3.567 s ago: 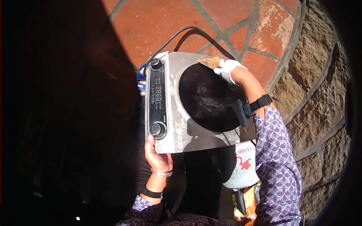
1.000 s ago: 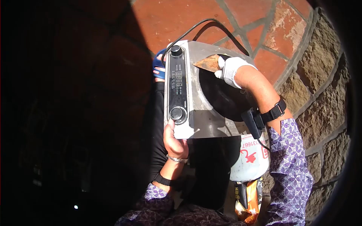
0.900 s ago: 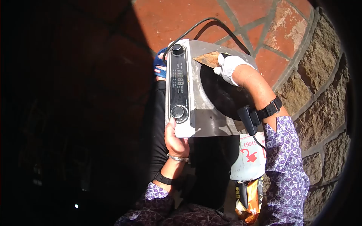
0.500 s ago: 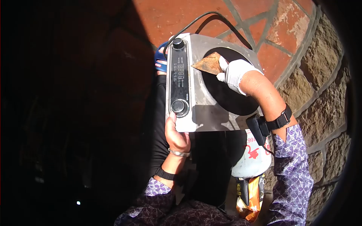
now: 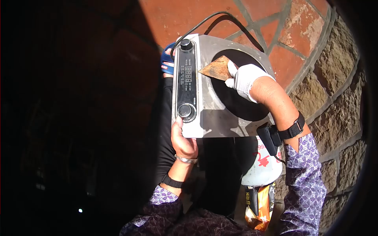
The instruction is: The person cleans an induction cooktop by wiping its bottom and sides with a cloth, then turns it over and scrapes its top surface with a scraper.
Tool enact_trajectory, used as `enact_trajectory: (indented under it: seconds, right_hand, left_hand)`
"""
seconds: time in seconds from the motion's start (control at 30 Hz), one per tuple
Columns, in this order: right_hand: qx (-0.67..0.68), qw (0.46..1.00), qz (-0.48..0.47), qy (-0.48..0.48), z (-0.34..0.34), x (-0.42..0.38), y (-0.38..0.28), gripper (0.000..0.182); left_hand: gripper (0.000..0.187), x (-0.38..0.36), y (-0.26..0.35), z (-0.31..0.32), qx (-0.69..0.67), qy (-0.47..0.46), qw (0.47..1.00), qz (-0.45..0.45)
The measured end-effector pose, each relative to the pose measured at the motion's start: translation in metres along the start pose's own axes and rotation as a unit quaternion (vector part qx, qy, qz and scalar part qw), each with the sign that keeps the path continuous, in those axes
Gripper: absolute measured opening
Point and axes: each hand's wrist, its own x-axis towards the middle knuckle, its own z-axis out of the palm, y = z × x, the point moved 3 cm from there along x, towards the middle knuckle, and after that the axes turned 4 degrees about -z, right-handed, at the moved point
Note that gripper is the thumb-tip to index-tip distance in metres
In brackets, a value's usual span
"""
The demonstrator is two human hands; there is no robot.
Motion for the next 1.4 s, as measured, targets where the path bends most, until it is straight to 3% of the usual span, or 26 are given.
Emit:
enact_trajectory:
  seconds: [0.1,0.23,0.47,0.53,0.73,0.83,0.93,1.0,1.03,1.1,1.13,1.17,1.23,1.3,1.33,1.37,1.4]
  right_hand:
    - [0.024,0.999,0.027,0.006,-0.002,0.015,0.009,0.046]
    - [-0.011,1.000,-0.015,-0.009,0.002,-0.007,0.001,0.045]
    - [0.049,0.998,0.013,0.043,0.004,0.022,0.008,0.048]
    - [0.042,0.998,-0.023,0.033,0.012,-0.003,0.002,0.050]
    - [0.105,0.994,-0.014,-0.025,0.040,-0.095,-0.012,0.055]
    - [0.090,0.996,-0.028,0.005,0.043,-0.094,-0.003,0.055]
    - [0.082,0.996,0.008,-0.025,0.024,-0.049,-0.007,0.052]
    - [0.067,0.997,0.007,0.040,0.011,-0.024,-0.013,0.050]
    - [0.049,0.994,-0.039,0.093,0.011,-0.015,-0.010,0.049]
    - [0.078,0.989,-0.005,0.129,0.010,-0.019,-0.002,0.048]
    - [0.009,0.990,-0.067,0.127,0.024,-0.023,0.009,0.048]
    - [0.045,0.975,-0.096,0.197,0.039,-0.043,0.027,0.051]
    - [0.030,0.981,-0.010,0.190,0.059,-0.086,0.052,0.056]
    - [0.163,0.962,0.109,0.190,0.095,-0.130,0.083,0.060]
    - [0.187,0.952,0.120,0.212,0.113,-0.152,0.090,0.060]
    - [0.241,0.951,0.138,0.134,0.134,-0.166,0.102,0.060]
    - [0.236,0.952,0.135,0.139,0.144,-0.186,0.098,0.058]
  left_hand:
    - [0.033,0.002,0.000,0.001,-0.009,-0.011,1.000,-0.005]
    - [0.033,0.003,0.000,0.002,0.006,0.028,1.000,0.007]
    - [0.032,0.002,0.000,0.000,0.024,0.034,0.999,0.007]
    - [0.032,0.004,0.002,0.004,0.020,0.039,0.999,-0.007]
    - [0.033,0.001,0.002,0.010,0.025,0.056,0.998,-0.013]
    - [0.034,0.000,0.001,0.008,0.049,0.053,0.997,-0.008]
    - [0.037,0.002,0.001,0.007,0.060,0.032,0.998,-0.011]
    - [0.038,0.001,0.002,0.008,0.072,0.032,0.997,-0.009]
    - [0.038,0.003,0.003,0.005,0.079,0.033,0.996,-0.009]
    - [0.038,0.006,0.002,-0.002,0.088,0.015,0.996,-0.012]
    - [0.039,0.007,0.003,-0.004,0.100,0.000,0.995,-0.016]
    - [0.042,0.006,0.002,-0.002,0.092,0.005,0.996,-0.019]
    - [0.046,0.002,0.002,0.007,0.099,-0.011,0.995,-0.012]
    - [0.045,-0.001,0.001,0.008,0.089,-0.030,0.996,-0.005]
    - [0.047,-0.002,0.000,0.009,0.095,-0.038,0.995,0.011]
    - [0.050,-0.002,0.001,0.008,0.101,-0.053,0.993,0.022]
    - [0.051,0.001,0.001,0.005,0.107,-0.059,0.992,0.027]
